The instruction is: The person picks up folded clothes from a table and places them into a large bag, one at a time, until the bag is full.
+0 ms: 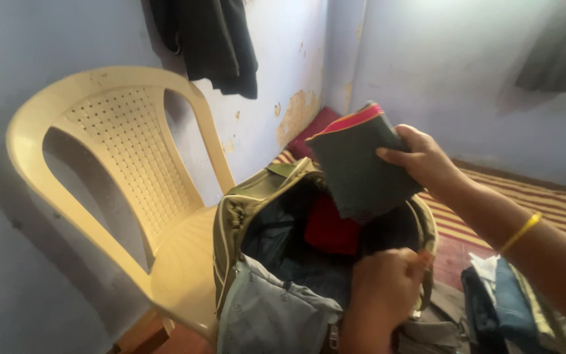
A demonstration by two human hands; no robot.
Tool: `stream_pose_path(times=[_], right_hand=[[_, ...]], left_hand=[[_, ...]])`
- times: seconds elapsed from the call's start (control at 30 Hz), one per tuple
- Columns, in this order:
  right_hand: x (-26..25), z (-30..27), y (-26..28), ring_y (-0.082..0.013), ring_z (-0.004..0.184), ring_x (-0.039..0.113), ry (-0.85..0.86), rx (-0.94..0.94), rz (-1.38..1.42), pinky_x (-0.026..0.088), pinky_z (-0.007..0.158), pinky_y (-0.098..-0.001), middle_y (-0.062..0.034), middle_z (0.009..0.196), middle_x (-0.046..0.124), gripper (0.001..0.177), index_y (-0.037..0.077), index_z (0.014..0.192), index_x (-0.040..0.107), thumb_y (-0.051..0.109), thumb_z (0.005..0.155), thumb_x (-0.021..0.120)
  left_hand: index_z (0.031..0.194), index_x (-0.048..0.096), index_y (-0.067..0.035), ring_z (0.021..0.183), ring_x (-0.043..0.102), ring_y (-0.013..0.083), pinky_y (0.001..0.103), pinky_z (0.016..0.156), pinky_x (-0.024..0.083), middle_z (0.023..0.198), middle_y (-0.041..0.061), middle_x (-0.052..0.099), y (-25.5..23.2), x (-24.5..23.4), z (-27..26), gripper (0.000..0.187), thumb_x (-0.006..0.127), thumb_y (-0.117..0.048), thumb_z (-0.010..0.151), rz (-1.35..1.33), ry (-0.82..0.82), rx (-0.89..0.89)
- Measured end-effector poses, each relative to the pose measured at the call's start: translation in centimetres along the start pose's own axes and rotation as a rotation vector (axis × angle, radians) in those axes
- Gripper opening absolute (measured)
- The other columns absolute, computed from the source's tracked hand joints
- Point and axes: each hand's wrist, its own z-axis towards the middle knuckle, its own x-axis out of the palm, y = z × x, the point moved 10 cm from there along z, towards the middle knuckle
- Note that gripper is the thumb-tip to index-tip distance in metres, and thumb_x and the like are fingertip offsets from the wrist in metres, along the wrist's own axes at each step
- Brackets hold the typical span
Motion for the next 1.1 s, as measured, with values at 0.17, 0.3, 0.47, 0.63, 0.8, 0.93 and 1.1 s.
stream_pose_path(times=[0.17,0.3,0.47,0.63,0.8,0.93,1.1], right_hand=[[5.7,2.4,-1.0,-0.0203,0.083,0.069,0.078,0.119,-0.317,0.054,0.074,-0.0367,-0.0097,0.091,0.073,0.033,0.007,0.113,0.068,0.018,0.083,0.078],[8.9,2.0,0.6,-0.0257,0.084,0.072,0.121,0.019,-0.478,0.055,0.075,-0.0407,-0.0139,0.093,0.073,0.037,0.005,0.112,0.067,0.022,0.082,0.080],[14.2,-4.3,5.6,-0.0325,0.095,0.071,0.254,-0.445,-0.669,0.056,0.080,-0.0418,-0.0150,0.103,0.073,0.040,0.005,0.109,0.069,0.025,0.077,0.082],[18.4,-10.0,4.2,-0.0275,0.108,0.069,0.834,-0.362,-0.544,0.054,0.090,-0.0399,-0.0069,0.127,0.069,0.036,0.010,0.121,0.071,0.031,0.092,0.078],[16.1,-3.6,3.4,-0.0204,0.113,0.074,0.528,-0.252,-0.497,0.058,0.098,-0.0354,-0.0063,0.121,0.076,0.049,0.013,0.126,0.069,0.037,0.082,0.074],[16.0,-1.7,2.7,-0.0327,0.119,0.058,0.463,-0.442,-0.677,0.046,0.098,-0.0441,-0.0193,0.127,0.063,0.089,0.005,0.137,0.055,0.041,0.065,0.091],[16.1,0.0,-3.2,-0.0281,0.114,0.067,0.596,-0.091,-0.631,0.051,0.099,-0.0403,-0.0156,0.119,0.069,0.091,0.004,0.134,0.056,0.047,0.063,0.093]], left_hand=[[0.107,0.072,-0.008,0.078,0.066,0.0257,0.042,0.070,0.055,0.089,0.011,0.069,8.8,-5.5,-0.5,0.038,0.052,-0.038,0.098,-0.605,-0.421,-0.296],[0.137,0.054,-0.016,0.111,0.063,0.0221,0.041,0.089,0.055,0.131,0.010,0.059,16.8,-8.2,-2.2,0.057,0.051,-0.053,0.094,-1.015,-0.806,-0.457],[0.141,0.054,-0.018,0.113,0.055,0.0259,0.046,0.093,0.047,0.140,0.006,0.057,19.5,-6.5,-2.3,0.064,0.042,-0.059,0.094,-1.643,-0.858,-0.337],[0.128,0.063,0.002,0.115,0.064,0.0375,0.049,0.103,0.049,0.127,0.022,0.067,16.0,-8.9,-1.0,0.054,0.049,-0.043,0.100,-1.957,-0.666,0.169],[0.133,0.061,0.003,0.121,0.064,0.0352,0.048,0.108,0.049,0.133,0.021,0.065,14.1,-10.2,-1.4,0.047,0.049,-0.032,0.104,-2.150,-0.614,0.388],[0.130,0.062,0.005,0.120,0.064,0.0370,0.049,0.106,0.050,0.132,0.024,0.065,12.9,-10.5,-1.1,0.048,0.053,-0.030,0.097,-2.119,-0.569,0.311],[0.132,0.062,0.005,0.122,0.062,0.0368,0.048,0.107,0.050,0.134,0.024,0.064,14.0,-10.5,-1.6,0.048,0.054,-0.029,0.098,-2.080,-0.637,0.303]])
